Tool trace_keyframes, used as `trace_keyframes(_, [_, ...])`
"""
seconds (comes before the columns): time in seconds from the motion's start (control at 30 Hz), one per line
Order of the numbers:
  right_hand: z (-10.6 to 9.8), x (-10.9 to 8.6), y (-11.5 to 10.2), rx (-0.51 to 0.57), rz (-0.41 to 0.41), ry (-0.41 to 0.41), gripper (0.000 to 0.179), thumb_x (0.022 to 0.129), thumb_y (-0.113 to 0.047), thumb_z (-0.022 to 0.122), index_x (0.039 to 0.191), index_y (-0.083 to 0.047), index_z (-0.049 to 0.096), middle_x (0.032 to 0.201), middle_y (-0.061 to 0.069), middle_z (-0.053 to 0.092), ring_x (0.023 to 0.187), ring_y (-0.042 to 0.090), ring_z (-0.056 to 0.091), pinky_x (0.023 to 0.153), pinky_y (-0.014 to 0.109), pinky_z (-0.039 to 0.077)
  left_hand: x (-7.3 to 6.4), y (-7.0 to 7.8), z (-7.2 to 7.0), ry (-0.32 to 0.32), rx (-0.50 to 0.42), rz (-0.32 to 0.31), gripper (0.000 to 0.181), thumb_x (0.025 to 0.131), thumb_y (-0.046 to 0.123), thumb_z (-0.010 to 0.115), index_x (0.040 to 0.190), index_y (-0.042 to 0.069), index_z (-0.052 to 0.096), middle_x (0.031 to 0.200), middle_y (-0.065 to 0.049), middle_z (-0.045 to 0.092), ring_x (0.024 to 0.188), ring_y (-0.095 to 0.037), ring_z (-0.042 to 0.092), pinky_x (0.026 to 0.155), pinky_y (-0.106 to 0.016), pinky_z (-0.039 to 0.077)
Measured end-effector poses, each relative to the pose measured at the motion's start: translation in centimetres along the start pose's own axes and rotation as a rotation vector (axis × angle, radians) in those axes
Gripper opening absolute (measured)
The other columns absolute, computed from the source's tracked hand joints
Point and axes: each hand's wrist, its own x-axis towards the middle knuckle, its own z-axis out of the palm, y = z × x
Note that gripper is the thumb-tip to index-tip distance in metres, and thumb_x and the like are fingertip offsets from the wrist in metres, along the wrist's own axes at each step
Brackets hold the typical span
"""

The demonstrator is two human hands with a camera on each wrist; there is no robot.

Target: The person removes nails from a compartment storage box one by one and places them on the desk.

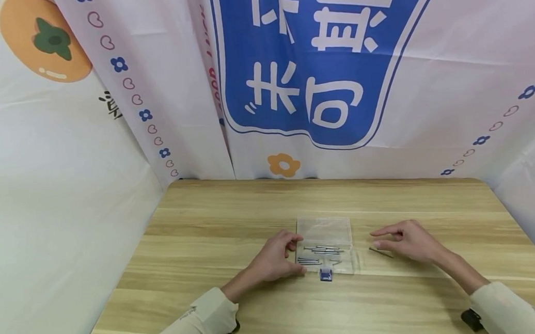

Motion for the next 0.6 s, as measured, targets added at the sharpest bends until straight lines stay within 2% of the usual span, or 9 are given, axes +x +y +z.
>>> trace_keyframes(0.27, [0.8, 1.2, -1.3, 0.061, -0.002, 0.019, 0.028, 0.094, -0.029, 0.084, 0.116, -0.011, 0.084, 0.051, -0.017, 0.030, 0.046, -0.002, 0.023, 0.043, 0.017, 0.024, -0.1, 0.2, 0.0, 0.007, -0.006, 0.016, 0.070, 0.077, 0.016, 0.098, 0.137, 0.001, 0.065, 0.120, -0.011, 0.065, 0.104, -0.023, 0.061, 0.084, -0.023, 0.049])
trace_keyframes(0.5, [1.9, 2.3, -2.3, 0.105, -0.032, -0.003, 0.028, 0.091, -0.031, 0.086, 0.111, -0.012, 0.085, 0.052, -0.010, 0.045, 0.045, -0.005, 0.026, 0.044, 0.016, 0.025, -0.1, 0.2, 0.0, 0.006, -0.002, -0.005, 0.071, 0.077, 0.018, 0.097, 0.139, 0.004, 0.066, 0.120, -0.008, 0.065, 0.104, -0.020, 0.059, 0.084, -0.024, 0.048])
trace_keyframes(0.6, [2.4, 2.8, -2.7, 0.126, -0.066, -0.013, 0.026, 0.091, -0.029, 0.087, 0.110, -0.011, 0.085, 0.056, -0.005, 0.058, 0.045, -0.005, 0.026, 0.045, 0.017, 0.025, -0.1, 0.2, 0.0, 0.009, 0.001, 0.000, 0.071, 0.077, 0.018, 0.098, 0.138, 0.004, 0.066, 0.119, -0.008, 0.064, 0.103, -0.020, 0.059, 0.084, -0.025, 0.048])
